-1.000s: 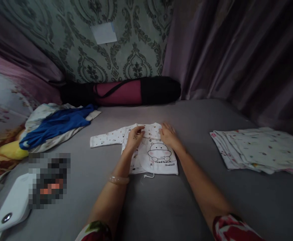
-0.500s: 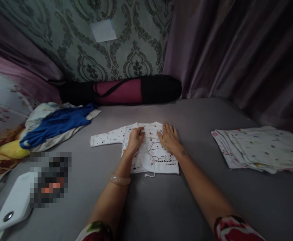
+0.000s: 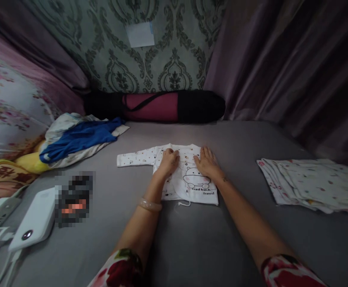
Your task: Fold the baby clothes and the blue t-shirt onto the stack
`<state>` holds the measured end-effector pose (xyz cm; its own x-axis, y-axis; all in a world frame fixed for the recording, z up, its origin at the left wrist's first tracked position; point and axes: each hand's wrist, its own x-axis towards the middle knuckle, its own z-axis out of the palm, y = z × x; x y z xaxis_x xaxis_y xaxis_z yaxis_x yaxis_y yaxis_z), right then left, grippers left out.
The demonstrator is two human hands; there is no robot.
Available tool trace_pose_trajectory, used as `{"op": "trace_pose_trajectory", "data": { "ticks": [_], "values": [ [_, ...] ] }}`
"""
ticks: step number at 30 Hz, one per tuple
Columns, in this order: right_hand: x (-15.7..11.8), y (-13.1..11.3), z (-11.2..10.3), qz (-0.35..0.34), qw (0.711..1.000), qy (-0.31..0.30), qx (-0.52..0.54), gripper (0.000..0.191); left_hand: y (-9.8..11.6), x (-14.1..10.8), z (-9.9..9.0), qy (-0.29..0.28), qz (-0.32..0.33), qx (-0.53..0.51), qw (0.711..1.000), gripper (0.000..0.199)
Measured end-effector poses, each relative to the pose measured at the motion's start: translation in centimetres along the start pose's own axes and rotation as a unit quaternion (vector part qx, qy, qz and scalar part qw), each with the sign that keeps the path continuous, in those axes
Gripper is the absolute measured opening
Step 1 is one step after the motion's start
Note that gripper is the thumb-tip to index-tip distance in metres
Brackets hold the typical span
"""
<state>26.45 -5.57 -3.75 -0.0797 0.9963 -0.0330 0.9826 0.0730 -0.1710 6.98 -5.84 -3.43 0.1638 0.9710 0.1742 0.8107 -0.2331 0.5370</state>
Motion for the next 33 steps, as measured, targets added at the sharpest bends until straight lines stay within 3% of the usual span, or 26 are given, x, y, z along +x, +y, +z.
{"op": "trace_pose_trajectory", "data": {
  "ticks": [2,5,8,11,14,18,21,24,27,33],
  "values": [
    [0.1,-0.6,-0.9,-0.004,1.0,-0.011,-0.007,0.068,0.0,0.0,-1.7,-0.027,-0.01,-0.023,0.999,0.029],
    [-0.1,-1.5,-1.6,-0.046,0.999,0.019,-0.015,0.067,-0.4,0.0,-4.7,-0.017,-0.033,-0.052,0.998,0.037],
    [-0.2,-2.1,-0.9,-0.049,0.998,0.025,-0.015,0.071,-1.1,-0.3,-7.3,0.015,-0.088,-0.071,0.993,0.041],
    [-0.2,-2.0,0.4,-0.038,0.999,0.032,-0.017,0.073,-2.3,-1.0,-8.7,0.024,-0.144,-0.1,0.984,0.043],
    [0.0,-1.6,1.0,-0.042,0.998,0.039,-0.015,0.072,-3.5,-1.5,-9.3,0.025,-0.166,-0.121,0.978,0.043],
    [0.2,-1.6,0.2,-0.031,0.999,0.011,-0.01,0.073,-5.2,-2.0,-9.7,0.034,-0.191,-0.127,0.973,0.044],
    [0.0,-2.9,-0.8,-0.026,1.0,0.0,-0.011,0.07,-6.4,-2.3,-10.1,0.055,-0.216,-0.095,0.97,0.042],
    [-0.6,-5.4,-1.1,-0.093,0.996,0.011,0.001,0.064,-7.5,-2.5,-10.3,0.077,-0.261,-0.051,0.961,0.036],
    [-1.3,-7.5,-0.4,-0.131,0.99,-0.028,0.033,0.064,-8.3,-2.6,-10.1,0.069,-0.283,-0.044,0.956,0.033],
    [-1.6,-8.0,0.9,-0.124,0.991,-0.028,0.043,0.063,-8.8,-2.4,-9.8,0.068,-0.304,-0.02,0.95,0.031]
  ]
}}
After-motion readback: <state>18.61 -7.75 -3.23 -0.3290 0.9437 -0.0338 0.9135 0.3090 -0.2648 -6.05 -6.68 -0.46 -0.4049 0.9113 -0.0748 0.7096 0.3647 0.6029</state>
